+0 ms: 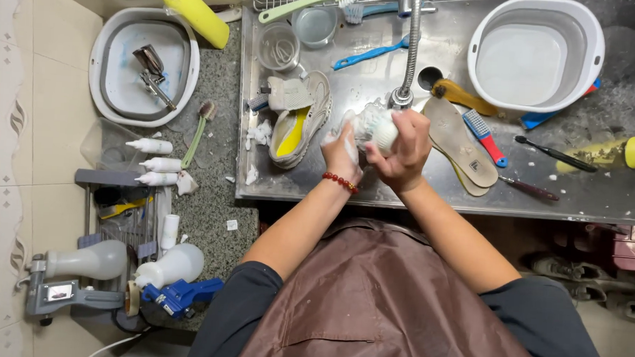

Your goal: Cleaning the sole of a sneaker with foam, a brush, and a scraper tool at a sink.

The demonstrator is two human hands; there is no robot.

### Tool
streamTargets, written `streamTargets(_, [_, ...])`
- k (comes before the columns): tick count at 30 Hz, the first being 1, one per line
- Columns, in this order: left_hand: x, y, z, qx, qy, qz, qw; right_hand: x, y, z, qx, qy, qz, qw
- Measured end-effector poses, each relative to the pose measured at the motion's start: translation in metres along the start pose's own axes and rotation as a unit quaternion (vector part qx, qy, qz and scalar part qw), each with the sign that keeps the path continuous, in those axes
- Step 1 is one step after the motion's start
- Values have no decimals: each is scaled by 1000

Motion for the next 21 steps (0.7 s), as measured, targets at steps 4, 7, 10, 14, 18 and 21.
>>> streamTargets(4, [-10,16,-12,16,-3,2,1000,11,31,55,60,-11,-43,997])
streamTargets(7, [-18,27,4,22,-22,19,999,10,19,24,119,-39,-103,987])
streamTargets(10, [-24,38,14,16,-52,13,998,5,8,-10,99,-53,-161,981])
streamTargets(14, [-29,64,-8,10,-37,-36,999,21,23,22,81,-92,-157,980])
streamTargets(18, [-39,63,-23,2,-41,-83,996,26,-2,-13,75,-92,-155,981])
streamTargets(21, [-38,72,-19,1,-58,-130,990,30,-4,15,92,-91,-188,974])
Point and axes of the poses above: each hand's wrist, its own z-axis away from the middle knuckle, its own x-axis out of the palm, y = z × x, the point moved 1 cm from there along -z, towards the middle knuckle, and after that the axes turned 8 degrees about -x, right-handed, at the moved point
